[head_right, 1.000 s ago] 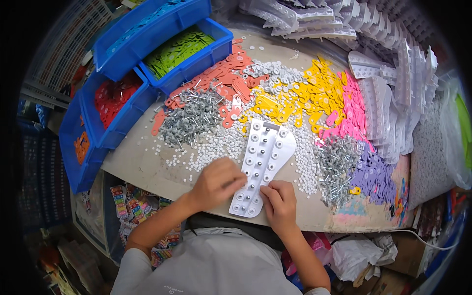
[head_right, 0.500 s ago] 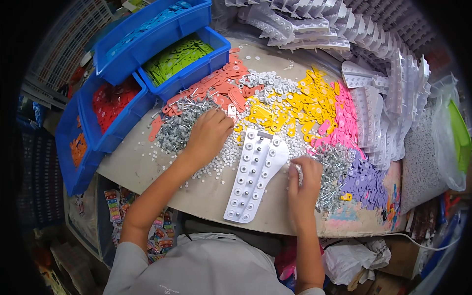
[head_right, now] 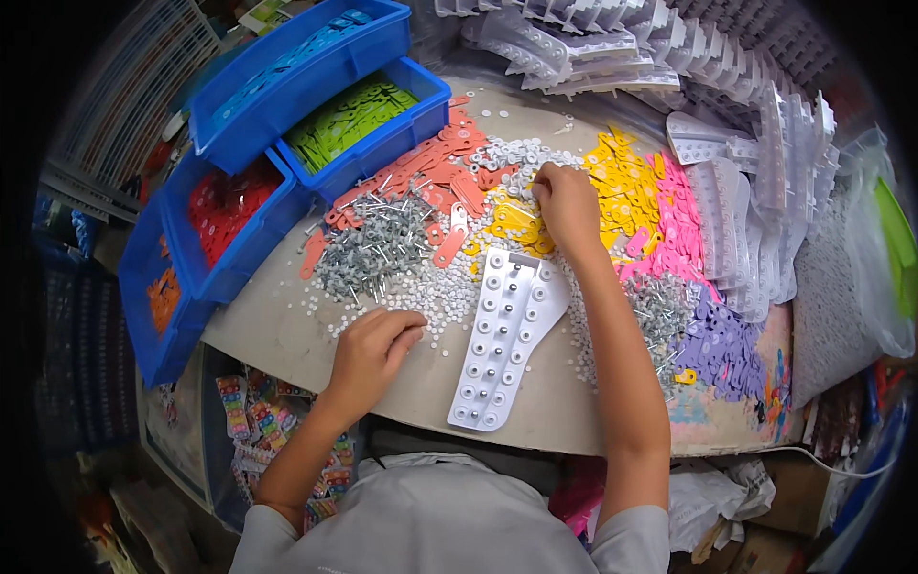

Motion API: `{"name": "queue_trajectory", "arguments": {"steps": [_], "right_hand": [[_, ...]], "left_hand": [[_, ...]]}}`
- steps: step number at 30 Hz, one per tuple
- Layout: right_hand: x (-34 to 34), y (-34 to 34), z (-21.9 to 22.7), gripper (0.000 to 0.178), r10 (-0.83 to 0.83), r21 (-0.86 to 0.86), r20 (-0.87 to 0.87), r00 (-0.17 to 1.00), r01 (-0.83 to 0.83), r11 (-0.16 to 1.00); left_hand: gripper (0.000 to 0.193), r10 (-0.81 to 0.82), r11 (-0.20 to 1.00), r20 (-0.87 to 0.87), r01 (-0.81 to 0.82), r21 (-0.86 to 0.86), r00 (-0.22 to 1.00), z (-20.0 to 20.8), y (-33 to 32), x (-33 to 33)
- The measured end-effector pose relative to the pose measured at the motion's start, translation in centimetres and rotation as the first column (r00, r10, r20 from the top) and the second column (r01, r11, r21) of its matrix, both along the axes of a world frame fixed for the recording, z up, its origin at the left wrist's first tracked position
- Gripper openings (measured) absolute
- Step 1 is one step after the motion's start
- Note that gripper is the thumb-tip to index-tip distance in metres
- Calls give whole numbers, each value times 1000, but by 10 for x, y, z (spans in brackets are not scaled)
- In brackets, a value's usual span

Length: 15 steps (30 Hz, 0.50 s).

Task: Assemble toy xylophones by inserting colored keys and metal components onto plastic bases.

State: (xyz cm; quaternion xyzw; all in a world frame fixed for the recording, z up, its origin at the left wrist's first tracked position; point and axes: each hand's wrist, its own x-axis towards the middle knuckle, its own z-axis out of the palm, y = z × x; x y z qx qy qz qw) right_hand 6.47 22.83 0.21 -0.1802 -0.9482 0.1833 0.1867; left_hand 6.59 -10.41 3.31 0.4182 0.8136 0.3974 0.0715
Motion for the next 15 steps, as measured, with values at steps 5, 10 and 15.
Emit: {"name": "queue_trajectory", "arguments": {"steps": [5, 10, 15], "right_hand": [[15, -16, 9, 10, -45, -214, -129, 991, 17, 977], [88, -80, 53, 8, -50, -360, -176, 983, -17, 933], [167, -143, 63, 8, 96, -474, -25, 995, -96, 875]], "left_hand": [[12, 4, 1000, 251, -10, 23, 968, 5, -7, 10], [10, -285, 950, 197, 249, 191, 938, 3, -4, 23], [9, -365, 929, 324, 320, 184, 873, -8, -2, 40]]}}
